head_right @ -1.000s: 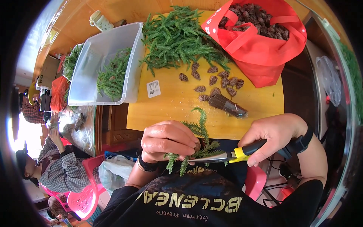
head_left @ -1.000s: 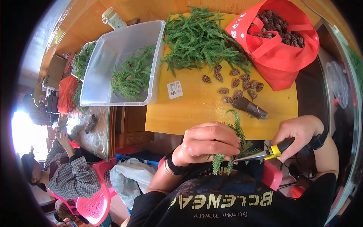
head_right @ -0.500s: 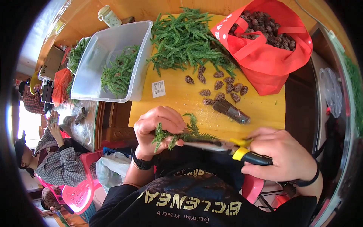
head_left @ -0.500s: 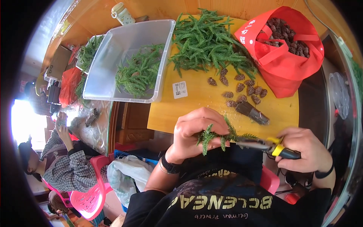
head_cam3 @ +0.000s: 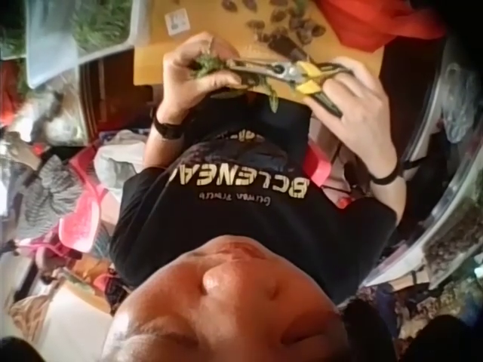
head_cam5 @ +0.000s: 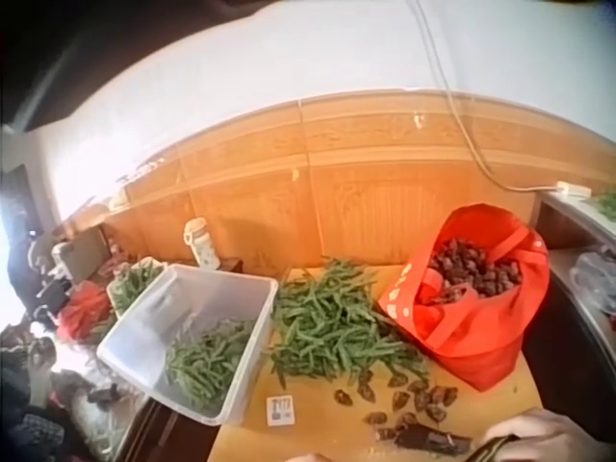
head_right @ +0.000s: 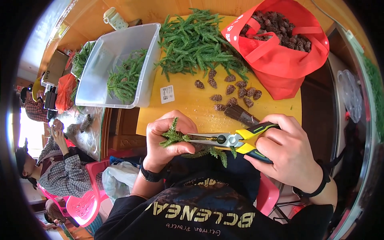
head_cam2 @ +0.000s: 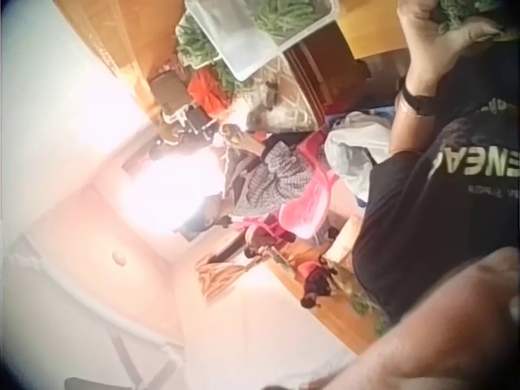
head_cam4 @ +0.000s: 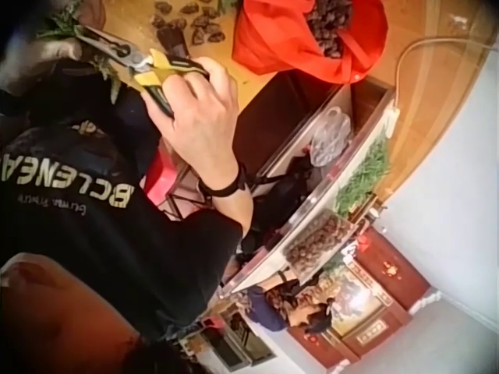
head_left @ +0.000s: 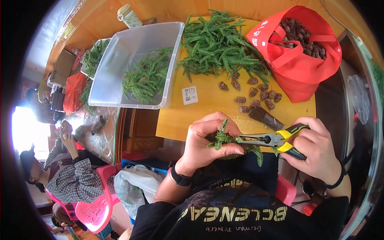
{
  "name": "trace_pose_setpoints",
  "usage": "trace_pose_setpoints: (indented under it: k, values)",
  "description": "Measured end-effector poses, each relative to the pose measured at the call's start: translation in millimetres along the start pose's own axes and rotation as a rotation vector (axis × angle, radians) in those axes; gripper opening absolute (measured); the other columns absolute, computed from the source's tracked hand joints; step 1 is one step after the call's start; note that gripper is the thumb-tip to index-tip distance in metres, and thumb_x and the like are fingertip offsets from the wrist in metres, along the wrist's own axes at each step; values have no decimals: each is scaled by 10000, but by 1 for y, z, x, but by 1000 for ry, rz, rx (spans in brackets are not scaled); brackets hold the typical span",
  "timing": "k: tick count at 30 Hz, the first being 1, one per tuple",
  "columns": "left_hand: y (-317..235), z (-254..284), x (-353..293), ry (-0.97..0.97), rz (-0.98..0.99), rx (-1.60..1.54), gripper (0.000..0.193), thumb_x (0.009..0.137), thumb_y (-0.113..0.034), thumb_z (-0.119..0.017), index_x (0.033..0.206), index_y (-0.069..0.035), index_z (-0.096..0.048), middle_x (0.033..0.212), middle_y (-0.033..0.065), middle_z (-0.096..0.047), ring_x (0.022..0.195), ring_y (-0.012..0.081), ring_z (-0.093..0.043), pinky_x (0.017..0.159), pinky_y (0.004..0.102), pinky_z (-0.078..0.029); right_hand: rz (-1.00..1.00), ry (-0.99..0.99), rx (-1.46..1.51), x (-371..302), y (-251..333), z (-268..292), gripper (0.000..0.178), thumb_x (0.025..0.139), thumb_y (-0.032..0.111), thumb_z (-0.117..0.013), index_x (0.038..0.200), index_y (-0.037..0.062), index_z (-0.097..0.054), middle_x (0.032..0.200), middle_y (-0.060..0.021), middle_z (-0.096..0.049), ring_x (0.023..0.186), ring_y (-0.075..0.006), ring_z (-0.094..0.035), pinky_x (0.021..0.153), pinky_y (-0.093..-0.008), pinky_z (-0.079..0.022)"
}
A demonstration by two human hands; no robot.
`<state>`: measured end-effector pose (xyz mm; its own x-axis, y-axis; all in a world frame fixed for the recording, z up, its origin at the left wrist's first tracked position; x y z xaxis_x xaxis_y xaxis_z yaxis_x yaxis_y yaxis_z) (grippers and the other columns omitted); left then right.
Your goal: Trimming and sorting plant materials using handheld shears at a processing station.
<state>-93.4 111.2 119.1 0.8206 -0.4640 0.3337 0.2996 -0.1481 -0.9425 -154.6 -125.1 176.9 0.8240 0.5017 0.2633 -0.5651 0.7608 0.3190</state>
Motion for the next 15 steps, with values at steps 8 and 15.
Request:
trace_pose_setpoints:
  k: [8, 15]
  values:
    - [1, -1, 2, 5, -9, -8, 177, 633, 3, -765, 750, -18, -634, 797, 55, -615, 743, 136, -581, 646, 251, -447, -7, -54, 70, -2, 0, -6, 246, 560, 148, -747, 662, 24, -561, 713, -82, -565, 853, -301, -564, 689, -381, -457]
    - [-1, -2, 6, -10, -60, -22, 173, 615, -15, -754, 689, 12, -600, 727, 106, -586, 692, 231, -590, 639, 322, -474, 38, -94, 87, -4, -2, -9, 272, 546, 134, -761, 629, 32, -524, 675, -89, -538, 810, -309, -561, 653, -372, -466]
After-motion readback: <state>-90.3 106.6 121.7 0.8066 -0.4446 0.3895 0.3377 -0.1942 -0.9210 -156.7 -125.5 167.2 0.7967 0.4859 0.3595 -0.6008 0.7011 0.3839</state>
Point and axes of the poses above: each hand's wrist, its own x-axis towards the middle knuckle, its own z-axis out of the back of the hand, y = z × x, the point moved 2 cm from there along x, towards the middle knuckle
